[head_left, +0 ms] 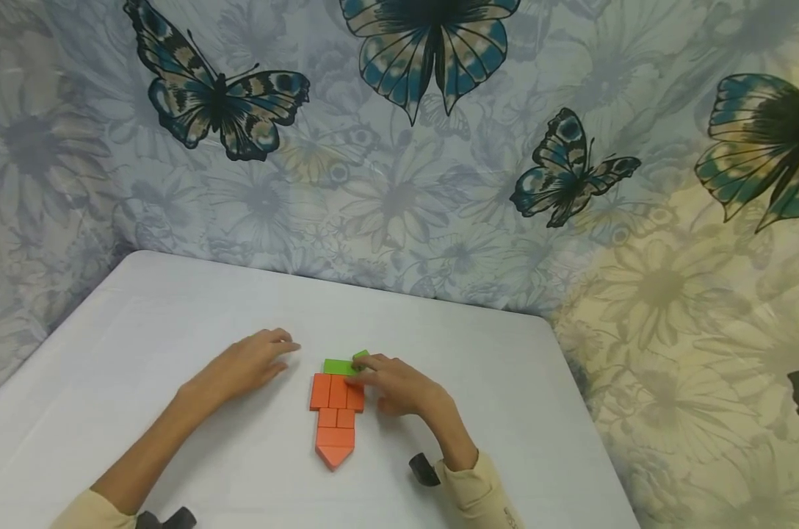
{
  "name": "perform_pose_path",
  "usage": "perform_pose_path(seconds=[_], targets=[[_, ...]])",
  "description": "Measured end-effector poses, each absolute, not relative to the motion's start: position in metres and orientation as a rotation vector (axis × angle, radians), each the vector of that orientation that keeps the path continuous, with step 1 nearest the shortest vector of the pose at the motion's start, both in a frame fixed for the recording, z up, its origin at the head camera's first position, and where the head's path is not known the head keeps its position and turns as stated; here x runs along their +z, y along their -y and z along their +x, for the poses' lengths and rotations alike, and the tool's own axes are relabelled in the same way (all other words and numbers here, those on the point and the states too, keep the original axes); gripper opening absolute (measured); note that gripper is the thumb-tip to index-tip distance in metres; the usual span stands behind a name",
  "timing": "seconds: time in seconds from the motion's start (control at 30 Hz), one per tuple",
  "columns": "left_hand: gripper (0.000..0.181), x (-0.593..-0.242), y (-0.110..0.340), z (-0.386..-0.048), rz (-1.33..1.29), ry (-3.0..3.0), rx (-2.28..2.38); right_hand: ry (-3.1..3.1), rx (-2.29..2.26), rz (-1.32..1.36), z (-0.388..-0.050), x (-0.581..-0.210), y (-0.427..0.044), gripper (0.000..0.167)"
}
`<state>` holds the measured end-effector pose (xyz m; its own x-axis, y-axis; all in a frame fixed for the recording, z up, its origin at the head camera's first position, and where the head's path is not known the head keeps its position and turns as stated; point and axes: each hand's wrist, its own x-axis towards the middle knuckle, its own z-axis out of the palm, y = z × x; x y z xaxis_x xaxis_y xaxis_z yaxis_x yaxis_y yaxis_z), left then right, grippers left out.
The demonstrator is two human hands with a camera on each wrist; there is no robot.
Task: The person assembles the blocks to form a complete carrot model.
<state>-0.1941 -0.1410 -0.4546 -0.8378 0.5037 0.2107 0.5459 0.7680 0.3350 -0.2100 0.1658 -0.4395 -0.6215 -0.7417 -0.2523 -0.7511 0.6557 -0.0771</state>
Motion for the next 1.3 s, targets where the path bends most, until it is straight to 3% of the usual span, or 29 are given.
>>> perform_pose_path(seconds=[0.13,0.27,0.4,0.73,0.97,1.3], targets=[[0.042,-0.458,0.172,-0.208,-0.751,2.928,-0.587,-2.624,0.046,-1.214,-0.209,-0.441,-0.165,0.071],[0.037,-0.468,0.181,-0.218,-0.763,2.957,-0.639,-2.628,0.033,-1.199,-0.208,-0.442,-0.166,0.071],[0.029,-0.472,0.168,-0.223,-0.818,2.942,-0.697,-2.625,0.007,-1.157,-0.207,-0.441,-0.167,0.071],[0.028,-0.475,0.124,-0.234,-1.012,2.836,-0.732,-2.601,-0.017,-1.104,-0.208,-0.439,-0.162,0.074],[0.023,-0.477,0.114,-0.241,-1.074,2.804,-0.798,-2.604,0.004,-1.093,-0.209,-0.439,-0.156,0.073],[0.029,-0.48,0.112,-0.242,-1.027,2.922,-0.823,-2.599,0.015,-1.076,-0.21,-0.443,-0.152,0.071]])
